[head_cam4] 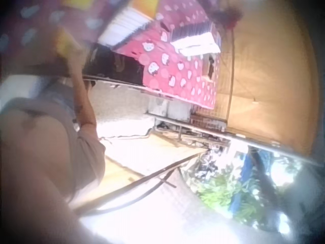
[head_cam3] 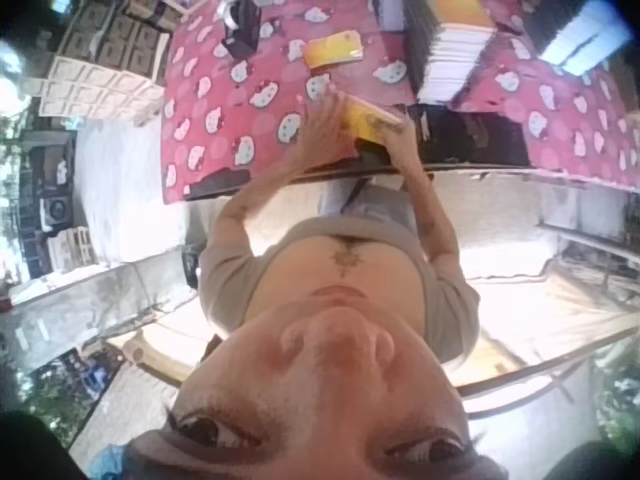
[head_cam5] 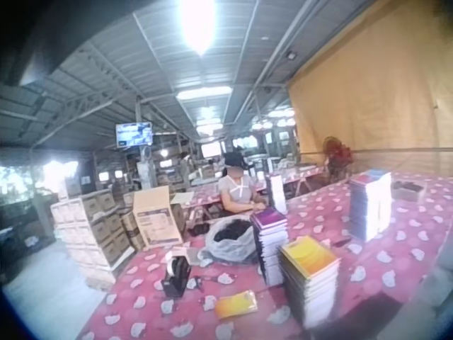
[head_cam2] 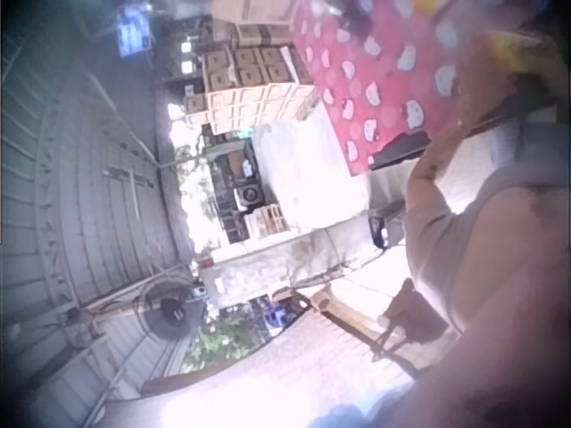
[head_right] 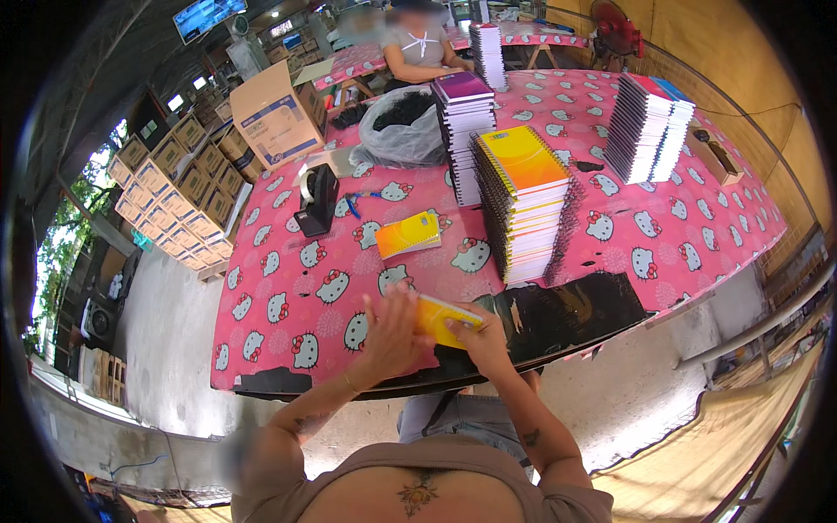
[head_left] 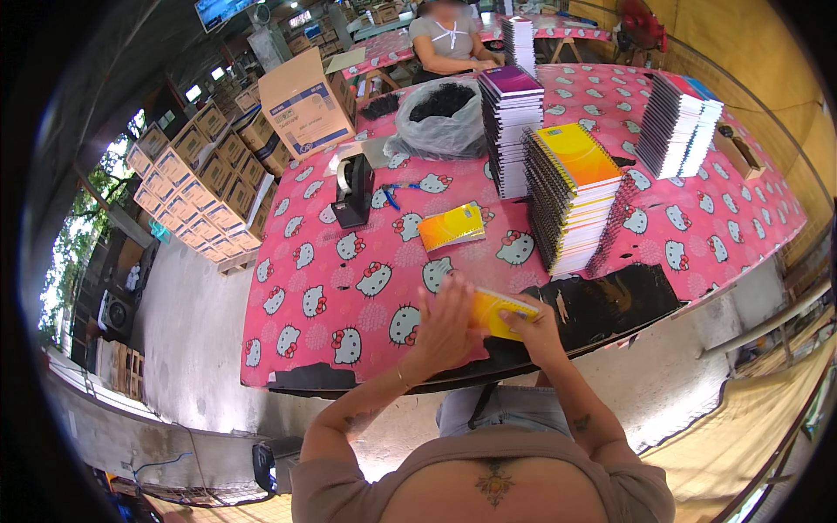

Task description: The person assembles notebooks by threading a plastic coil through the pre-punched holes in a stack of paper and covers, then stacking the finished notebooks into a pile on the table.

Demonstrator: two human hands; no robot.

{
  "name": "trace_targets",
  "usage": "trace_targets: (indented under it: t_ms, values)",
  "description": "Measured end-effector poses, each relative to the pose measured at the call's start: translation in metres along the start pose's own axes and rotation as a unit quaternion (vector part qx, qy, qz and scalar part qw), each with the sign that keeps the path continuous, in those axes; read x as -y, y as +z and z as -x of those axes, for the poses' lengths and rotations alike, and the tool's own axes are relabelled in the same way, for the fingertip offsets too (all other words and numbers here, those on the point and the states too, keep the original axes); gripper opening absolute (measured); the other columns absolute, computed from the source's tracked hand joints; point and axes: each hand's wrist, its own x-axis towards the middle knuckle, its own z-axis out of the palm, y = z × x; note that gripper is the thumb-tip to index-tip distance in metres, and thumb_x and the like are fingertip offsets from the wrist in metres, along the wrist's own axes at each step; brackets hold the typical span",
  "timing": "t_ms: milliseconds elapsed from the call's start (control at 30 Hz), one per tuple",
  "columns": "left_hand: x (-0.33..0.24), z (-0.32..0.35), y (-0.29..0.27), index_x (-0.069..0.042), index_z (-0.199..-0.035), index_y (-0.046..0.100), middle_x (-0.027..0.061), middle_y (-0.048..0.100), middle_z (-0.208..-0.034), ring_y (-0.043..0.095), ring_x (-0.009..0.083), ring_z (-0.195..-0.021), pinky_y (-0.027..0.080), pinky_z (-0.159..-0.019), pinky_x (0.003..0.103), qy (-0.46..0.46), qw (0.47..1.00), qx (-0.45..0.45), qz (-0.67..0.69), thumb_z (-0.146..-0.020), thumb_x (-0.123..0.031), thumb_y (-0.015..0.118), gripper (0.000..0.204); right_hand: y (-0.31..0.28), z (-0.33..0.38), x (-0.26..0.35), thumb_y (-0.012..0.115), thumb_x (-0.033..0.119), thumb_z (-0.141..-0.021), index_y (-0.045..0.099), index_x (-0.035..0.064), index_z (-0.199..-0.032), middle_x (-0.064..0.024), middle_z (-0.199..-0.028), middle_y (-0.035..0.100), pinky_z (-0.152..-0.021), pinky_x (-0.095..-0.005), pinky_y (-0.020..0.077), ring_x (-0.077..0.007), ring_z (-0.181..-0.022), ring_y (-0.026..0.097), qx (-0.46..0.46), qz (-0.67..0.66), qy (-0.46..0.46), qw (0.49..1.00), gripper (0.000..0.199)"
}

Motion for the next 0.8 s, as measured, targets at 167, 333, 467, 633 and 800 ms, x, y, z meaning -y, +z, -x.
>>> trace_targets:
  t_ms: [167, 333, 467, 633, 800]
  values:
    - [-0.004, -0.022, -0.025, 0.008, -0.147, 0.033, 0.0293, 0.031, -0.155, 0.025, 0.0414, -0.148, 0.008, -0.114, 0.07, 0.002, 0.998, 0.066, -0.01, -0.09, -0.056, 0.055, 0.089, 0.001, 0.0, 0.006, 0.072, 0.008, -0.09, 0.068, -0.0009, -0.115, -0.001, -0.1, 0.069, -0.078, -0.0234, 0.0523, -0.0071, -0.088, 0.063, -0.007, -0.033, 0.034, 0.999, 0.027]
    - [-0.002, -0.02, -0.015, 0.009, -0.146, 0.034, 0.0294, 0.028, -0.156, 0.024, 0.0426, -0.148, 0.012, -0.113, 0.07, 0.004, 1.0, 0.008, 0.009, -0.086, -0.053, 0.062, 0.091, 0.007, 0.002, 0.009, 0.07, 0.008, -0.092, 0.067, -0.0026, -0.118, -0.0027, -0.102, 0.069, -0.078, -0.0245, 0.052, -0.0078, -0.088, 0.062, 0.03, 0.013, -0.001, 0.999, 0.029]
    - [-0.01, -0.019, -0.025, 0.01, -0.146, 0.033, 0.0312, 0.027, -0.156, 0.024, 0.045, -0.147, 0.014, -0.115, 0.067, 0.02, 0.997, 0.061, 0.049, -0.087, -0.051, 0.062, 0.09, 0.004, 0.005, 0.027, 0.068, 0.008, -0.093, 0.067, -0.003, -0.119, -0.0033, -0.101, 0.07, -0.08, -0.0246, 0.0516, -0.0084, -0.089, 0.063, 0.027, -0.008, 0.019, 0.999, 0.028]
    - [-0.009, -0.03, -0.018, 0.012, -0.146, 0.031, 0.0337, 0.027, -0.154, 0.024, 0.048, -0.146, 0.014, -0.115, 0.066, 0.003, 0.999, 0.033, 0.003, -0.09, -0.053, 0.059, 0.09, -0.001, -0.003, 0.0, 0.071, 0.009, -0.092, 0.068, -0.004, -0.118, -0.0037, -0.102, 0.071, -0.081, -0.0256, 0.0525, -0.0081, -0.091, 0.064, 0.079, 0.055, 0.002, 0.995, 0.029]
    - [-0.021, -0.006, -0.013, 0.014, -0.145, 0.031, 0.0356, 0.029, -0.152, 0.026, 0.0499, -0.145, 0.012, -0.116, 0.067, 0.068, 0.99, 0.061, 0.108, -0.091, -0.053, 0.057, 0.089, -0.002, 0.0, 0.03, 0.071, 0.011, -0.09, 0.071, -0.0015, -0.113, -0.0034, -0.099, 0.071, -0.077, -0.0267, 0.0505, -0.0074, -0.087, 0.062, 0.017, 0.029, 0.003, 0.999, 0.026]
